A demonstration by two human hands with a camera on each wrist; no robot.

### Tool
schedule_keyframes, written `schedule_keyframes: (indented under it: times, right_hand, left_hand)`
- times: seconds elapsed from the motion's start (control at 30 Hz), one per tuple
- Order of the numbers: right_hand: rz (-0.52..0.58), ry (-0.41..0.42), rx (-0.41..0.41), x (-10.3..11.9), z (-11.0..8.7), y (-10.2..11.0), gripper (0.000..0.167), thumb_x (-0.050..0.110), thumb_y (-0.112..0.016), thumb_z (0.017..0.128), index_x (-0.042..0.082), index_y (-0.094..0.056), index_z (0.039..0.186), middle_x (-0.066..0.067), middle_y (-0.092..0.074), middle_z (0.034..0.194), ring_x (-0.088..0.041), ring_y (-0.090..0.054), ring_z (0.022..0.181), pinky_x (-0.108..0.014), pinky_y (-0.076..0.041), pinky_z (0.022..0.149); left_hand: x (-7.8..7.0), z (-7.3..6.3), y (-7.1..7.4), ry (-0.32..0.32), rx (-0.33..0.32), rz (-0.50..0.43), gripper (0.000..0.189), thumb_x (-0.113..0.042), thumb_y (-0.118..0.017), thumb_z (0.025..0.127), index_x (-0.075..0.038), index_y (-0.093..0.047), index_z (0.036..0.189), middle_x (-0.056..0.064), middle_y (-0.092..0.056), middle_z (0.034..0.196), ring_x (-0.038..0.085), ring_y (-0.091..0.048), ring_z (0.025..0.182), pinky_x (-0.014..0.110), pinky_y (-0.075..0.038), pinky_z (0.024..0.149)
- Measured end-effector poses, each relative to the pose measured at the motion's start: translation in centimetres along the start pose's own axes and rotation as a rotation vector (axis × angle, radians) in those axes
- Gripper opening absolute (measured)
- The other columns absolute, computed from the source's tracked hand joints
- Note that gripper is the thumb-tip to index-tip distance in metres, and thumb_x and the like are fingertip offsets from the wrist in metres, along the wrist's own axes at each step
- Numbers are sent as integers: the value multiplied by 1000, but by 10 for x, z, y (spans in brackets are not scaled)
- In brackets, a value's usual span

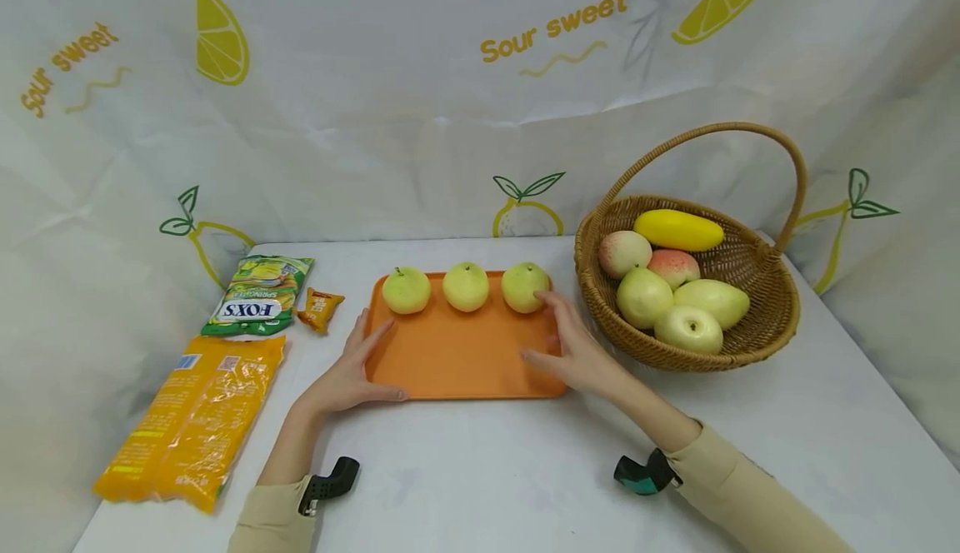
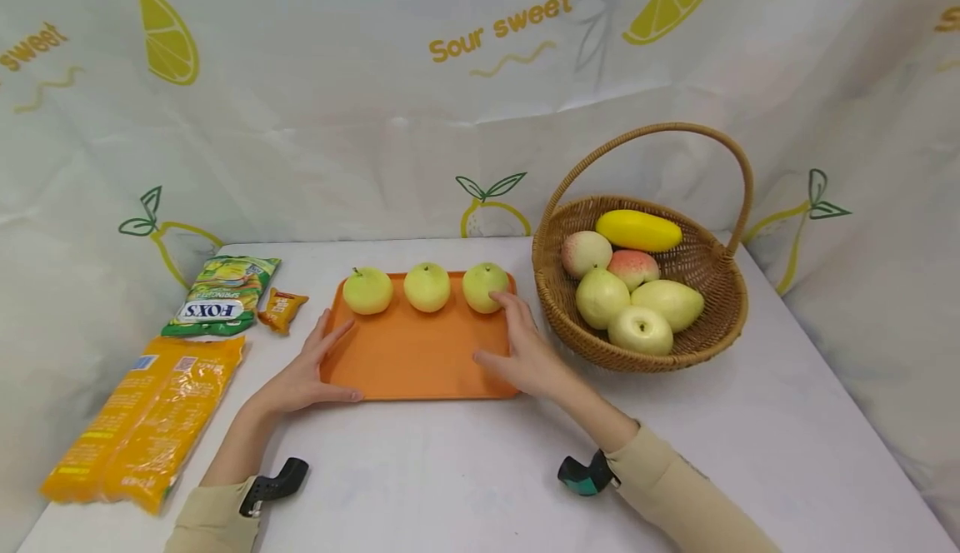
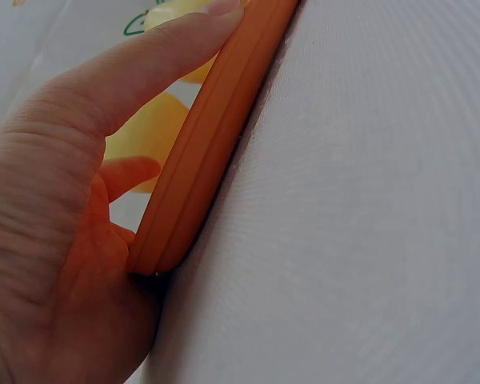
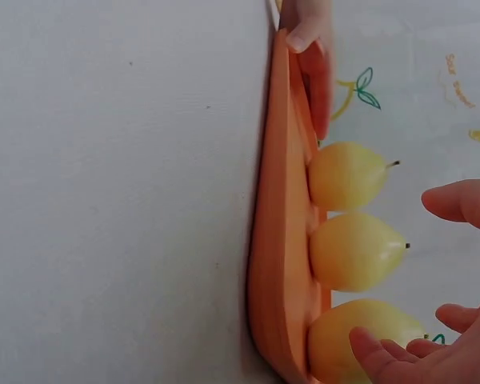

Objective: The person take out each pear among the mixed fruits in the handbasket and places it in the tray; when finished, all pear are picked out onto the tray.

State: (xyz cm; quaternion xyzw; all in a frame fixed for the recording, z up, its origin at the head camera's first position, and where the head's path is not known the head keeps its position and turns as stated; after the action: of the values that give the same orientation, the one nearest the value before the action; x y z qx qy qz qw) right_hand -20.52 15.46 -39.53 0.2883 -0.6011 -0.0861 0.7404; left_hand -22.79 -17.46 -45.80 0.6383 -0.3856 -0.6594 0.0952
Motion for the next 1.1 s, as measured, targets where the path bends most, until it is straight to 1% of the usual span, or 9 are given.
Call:
schedule_keyframes:
  times: [0.1, 0.23, 0.3, 0.4, 0.6, 0.73, 0.9, 1.03, 1.1]
  right_hand:
    - [-7, 4, 55, 7, -7, 5, 76, 21, -72, 89, 7, -26, 148, -21, -28, 148, -41, -41, 126, -53, -44, 98]
    - [-1, 10, 130, 17, -15, 13, 66, 25, -71, 90, 11, -35, 144, -15, -37, 144, -39, -45, 125, -54, -44, 98]
    - [5, 29, 158, 23, -18, 19, 61, 25, -71, 91, 13, -41, 142, -10, -43, 141, -37, -46, 126, -53, -44, 98]
    - [3, 75, 183, 30, -21, 29, 51, 24, -71, 91, 15, -49, 137, -4, -51, 135, -29, -49, 124, -50, -46, 96]
    - [1, 135, 202, 38, -25, 48, 38, 18, -70, 91, 18, -58, 128, 3, -58, 129, -15, -56, 117, -40, -50, 94]
    - [-4, 156, 201, 40, -28, 58, 35, 12, -69, 92, 16, -61, 125, 3, -61, 125, -17, -58, 114, -35, -51, 92]
    - [15, 141, 209, 43, -30, 72, 24, 9, -65, 94, 12, -65, 118, 1, -65, 115, -21, -63, 103, -31, -53, 86]
    - [-54, 141, 193, 48, -30, 88, 18, 13, -64, 96, 16, -67, 114, 4, -67, 108, -14, -63, 95, -28, -54, 79]
    - [-93, 138, 186, 50, -30, 97, 17, 14, -64, 96, 15, -68, 113, 4, -67, 107, -13, -63, 94, -27, -54, 79]
  left_hand:
    - [-1, 0, 0, -6, 2, -6, 110, -44, -86, 70, -22, -23, 157, 11, 20, 161, 38, 14, 146, 70, -5, 108]
    - [-1, -1, 0, -3, 5, -3, 111, -45, -86, 70, -21, -22, 157, 11, 19, 161, 37, 15, 146, 70, -5, 108]
    - [-1, -2, 0, -5, 1, 2, 111, -45, -86, 69, -20, -22, 157, 11, 19, 161, 36, 15, 146, 70, -5, 108]
    - [0, -2, 2, -7, -7, 2, 111, -45, -87, 69, -21, -22, 157, 11, 19, 161, 36, 15, 146, 69, -5, 109]
    - [0, -1, 2, -10, -9, 3, 111, -45, -87, 69, -22, -23, 157, 11, 18, 161, 36, 15, 146, 70, -5, 108]
    - [0, 0, 2, -12, -7, 8, 111, -45, -87, 69, -22, -23, 157, 11, 18, 161, 37, 15, 146, 70, -5, 108]
    - [-1, 0, 1, -10, -5, 4, 111, -45, -87, 69, -20, -23, 157, 11, 18, 161, 37, 15, 146, 70, -5, 108]
    - [-1, 0, 1, -13, -2, 0, 111, -44, -87, 69, -20, -23, 157, 12, 18, 161, 37, 15, 146, 71, -4, 108]
    - [-2, 0, 1, -15, 1, 0, 110, -43, -87, 70, -20, -23, 157, 13, 18, 161, 37, 15, 146, 71, -4, 107]
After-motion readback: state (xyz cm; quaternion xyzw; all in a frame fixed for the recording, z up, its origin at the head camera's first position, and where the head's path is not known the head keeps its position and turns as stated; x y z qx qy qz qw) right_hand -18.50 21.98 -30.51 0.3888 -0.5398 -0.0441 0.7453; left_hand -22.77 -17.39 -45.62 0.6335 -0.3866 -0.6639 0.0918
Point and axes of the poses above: each hand's wrist, its own z-axis towards the middle knuckle, its own y-axis out of the back of the hand, x = y × z, the point moved 5 cm from there along z, towards the middle knuckle
